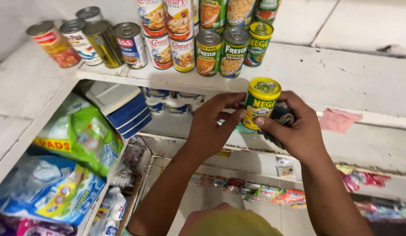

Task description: Cleaning canned goods with a cloth and stocking them onto a retail shelf.

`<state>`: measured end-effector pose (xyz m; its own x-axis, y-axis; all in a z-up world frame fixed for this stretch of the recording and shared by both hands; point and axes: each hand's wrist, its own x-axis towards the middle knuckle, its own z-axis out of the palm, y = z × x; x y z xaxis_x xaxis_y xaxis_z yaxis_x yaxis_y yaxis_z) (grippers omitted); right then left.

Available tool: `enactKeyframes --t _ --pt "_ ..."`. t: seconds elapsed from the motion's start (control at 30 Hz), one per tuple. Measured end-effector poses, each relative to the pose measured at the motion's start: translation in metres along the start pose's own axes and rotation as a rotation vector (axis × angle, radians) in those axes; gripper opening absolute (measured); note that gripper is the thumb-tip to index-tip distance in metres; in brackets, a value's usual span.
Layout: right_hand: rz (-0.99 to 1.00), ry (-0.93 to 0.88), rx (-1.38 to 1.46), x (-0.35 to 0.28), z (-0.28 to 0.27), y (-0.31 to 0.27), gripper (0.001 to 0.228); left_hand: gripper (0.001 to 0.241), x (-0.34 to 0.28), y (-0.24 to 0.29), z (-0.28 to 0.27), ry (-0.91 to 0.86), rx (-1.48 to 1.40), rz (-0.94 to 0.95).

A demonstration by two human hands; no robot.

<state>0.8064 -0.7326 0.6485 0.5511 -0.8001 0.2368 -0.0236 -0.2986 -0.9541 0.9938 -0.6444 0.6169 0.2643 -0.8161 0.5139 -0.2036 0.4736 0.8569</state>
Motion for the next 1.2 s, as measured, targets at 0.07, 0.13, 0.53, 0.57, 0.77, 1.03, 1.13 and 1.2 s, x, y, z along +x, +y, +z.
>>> enactKeyframes --t 0.07,0.13,0.53,0.57,0.77,1.03,1.13,1.2 --pt "-0.017 0.027 -0.008 -0.001 0.003 -0.001 0.046 0.036 -0.001 -0.005 -0.002 -0.023 -0.033 0.014" --pt "-0.048 0.043 -0.017 0.003 0.004 -0.003 0.047 0.038 0.0 -0.006 -0.006 -0.033 -0.06 0.04" --pt "-0.18 -0.075 0.112 -0.005 -0.018 0.008 0.039 0.066 0.002 -0.022 -0.009 -0.205 -0.39 -0.046" --pt "-0.194 -0.111 0.076 -0.003 -0.022 0.008 0.037 0.069 0.004 -0.02 -0.009 -0.27 -0.5 -0.149" --pt "-0.257 -0.196 0.063 -0.002 -0.03 0.005 0.054 0.058 0.011 -0.014 0.006 -0.327 -0.612 -0.105" --pt "-0.246 -0.058 -0.018 0.022 -0.044 0.005 0.058 0.033 0.017 0.002 0.027 -0.006 -0.007 0.103" --pt "-0.021 0.047 -0.088 0.056 -0.054 -0.009 0.063 0.044 0.03 0.004 0.032 0.144 0.56 0.41" --pt "-0.366 0.101 -0.164 0.087 -0.059 -0.023 0.051 0.038 0.041 -0.007 0.038 0.167 0.732 0.385"
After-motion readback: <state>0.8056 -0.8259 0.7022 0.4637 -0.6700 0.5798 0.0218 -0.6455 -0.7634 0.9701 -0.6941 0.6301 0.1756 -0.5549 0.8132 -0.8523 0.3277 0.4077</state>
